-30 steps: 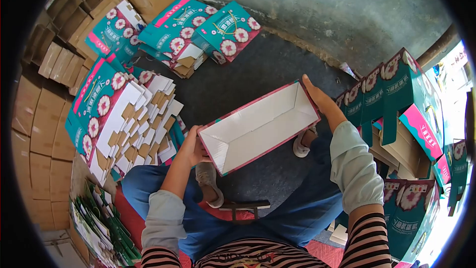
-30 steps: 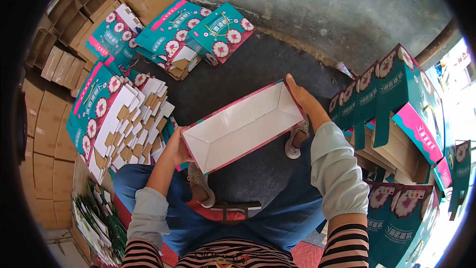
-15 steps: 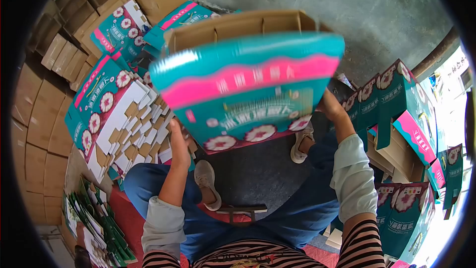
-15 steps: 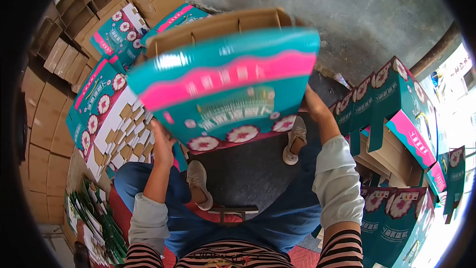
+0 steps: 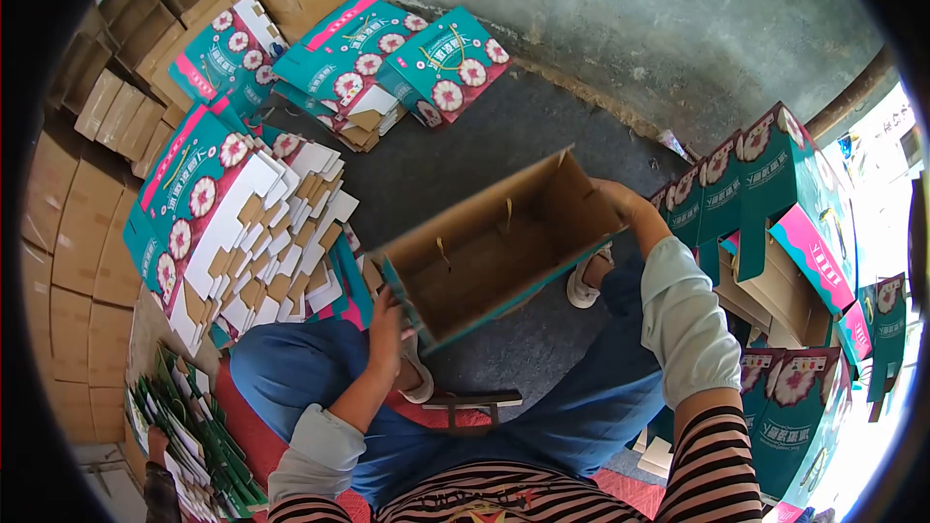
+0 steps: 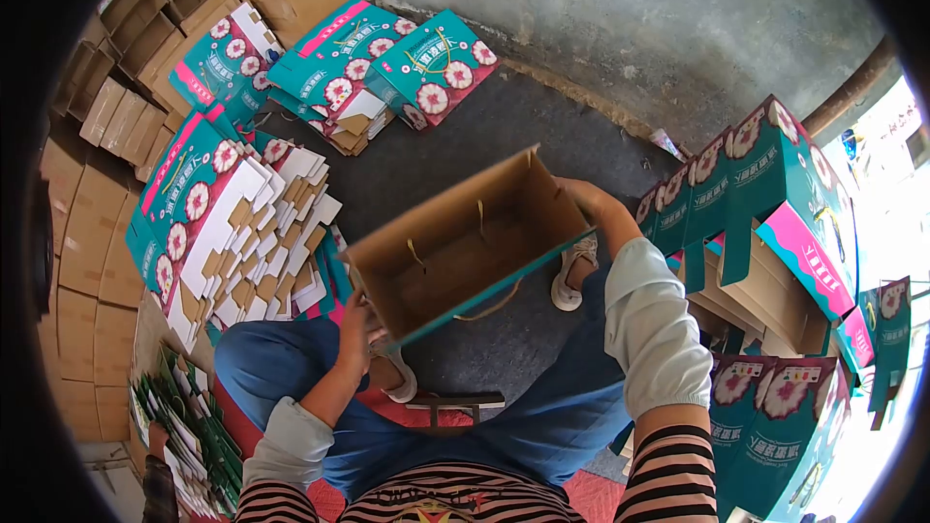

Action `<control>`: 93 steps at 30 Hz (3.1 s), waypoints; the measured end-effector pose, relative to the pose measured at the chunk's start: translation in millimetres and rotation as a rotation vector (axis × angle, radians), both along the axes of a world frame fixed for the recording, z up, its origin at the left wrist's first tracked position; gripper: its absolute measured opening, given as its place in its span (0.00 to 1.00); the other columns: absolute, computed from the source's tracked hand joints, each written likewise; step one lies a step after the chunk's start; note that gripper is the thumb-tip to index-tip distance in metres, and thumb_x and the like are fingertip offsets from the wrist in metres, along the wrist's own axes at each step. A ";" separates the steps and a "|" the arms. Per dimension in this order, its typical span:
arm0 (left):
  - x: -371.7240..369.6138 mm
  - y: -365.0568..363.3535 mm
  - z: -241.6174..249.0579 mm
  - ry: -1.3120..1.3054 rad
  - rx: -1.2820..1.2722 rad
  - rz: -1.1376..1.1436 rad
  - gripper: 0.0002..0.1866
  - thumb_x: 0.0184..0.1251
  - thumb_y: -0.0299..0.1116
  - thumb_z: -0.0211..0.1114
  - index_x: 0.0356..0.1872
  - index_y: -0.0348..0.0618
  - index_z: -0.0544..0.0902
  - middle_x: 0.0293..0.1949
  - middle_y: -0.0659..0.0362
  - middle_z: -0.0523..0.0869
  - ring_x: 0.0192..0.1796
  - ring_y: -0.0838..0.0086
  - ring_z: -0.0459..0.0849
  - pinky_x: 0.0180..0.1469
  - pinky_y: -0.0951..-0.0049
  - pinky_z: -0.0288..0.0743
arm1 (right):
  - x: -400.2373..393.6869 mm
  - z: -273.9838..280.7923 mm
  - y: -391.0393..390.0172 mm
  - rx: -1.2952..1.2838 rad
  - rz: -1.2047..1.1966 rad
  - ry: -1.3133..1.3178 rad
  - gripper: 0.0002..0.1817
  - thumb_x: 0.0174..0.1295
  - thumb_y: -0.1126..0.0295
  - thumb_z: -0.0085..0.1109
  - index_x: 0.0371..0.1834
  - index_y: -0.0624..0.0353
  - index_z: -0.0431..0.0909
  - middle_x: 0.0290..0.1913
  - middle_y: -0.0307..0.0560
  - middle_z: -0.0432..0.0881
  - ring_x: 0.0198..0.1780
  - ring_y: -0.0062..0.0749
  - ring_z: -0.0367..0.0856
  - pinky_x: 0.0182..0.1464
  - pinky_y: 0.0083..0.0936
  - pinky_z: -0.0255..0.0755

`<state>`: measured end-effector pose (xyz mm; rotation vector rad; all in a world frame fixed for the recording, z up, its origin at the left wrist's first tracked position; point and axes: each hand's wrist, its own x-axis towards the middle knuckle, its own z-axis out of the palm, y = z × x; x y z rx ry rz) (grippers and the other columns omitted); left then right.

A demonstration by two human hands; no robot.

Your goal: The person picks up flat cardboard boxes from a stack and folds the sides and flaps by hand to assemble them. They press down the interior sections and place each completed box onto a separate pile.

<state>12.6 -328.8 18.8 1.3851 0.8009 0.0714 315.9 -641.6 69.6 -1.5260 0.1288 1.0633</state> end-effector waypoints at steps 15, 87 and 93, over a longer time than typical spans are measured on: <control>23.6 -4.7 -20.0 -0.132 0.910 -0.191 0.21 0.71 0.43 0.57 0.49 0.30 0.74 0.50 0.39 0.78 0.56 0.50 0.75 0.59 0.59 0.67 | -30.4 5.2 52.5 -0.863 0.952 -1.806 0.11 0.58 0.63 0.59 0.41 0.53 0.83 0.43 0.46 0.83 0.52 0.42 0.79 0.59 0.40 0.66; 37.2 3.7 -3.6 -0.076 1.271 -0.772 0.25 0.60 0.39 0.67 0.60 0.52 0.76 0.58 0.48 0.73 0.55 0.53 0.77 0.51 0.59 0.76 | -30.1 -60.3 127.7 -0.945 1.033 -1.440 0.43 0.34 0.68 0.79 0.58 0.55 0.65 0.52 0.48 0.72 0.43 0.41 0.84 0.37 0.31 0.80; 37.2 -0.1 -12.0 -0.020 1.359 -0.781 0.29 0.57 0.41 0.69 0.62 0.60 0.75 0.62 0.50 0.71 0.58 0.55 0.75 0.52 0.60 0.77 | -16.4 -5.4 111.7 -1.025 0.719 -1.517 0.26 0.50 0.65 0.69 0.53 0.57 0.73 0.51 0.51 0.75 0.44 0.45 0.84 0.42 0.36 0.80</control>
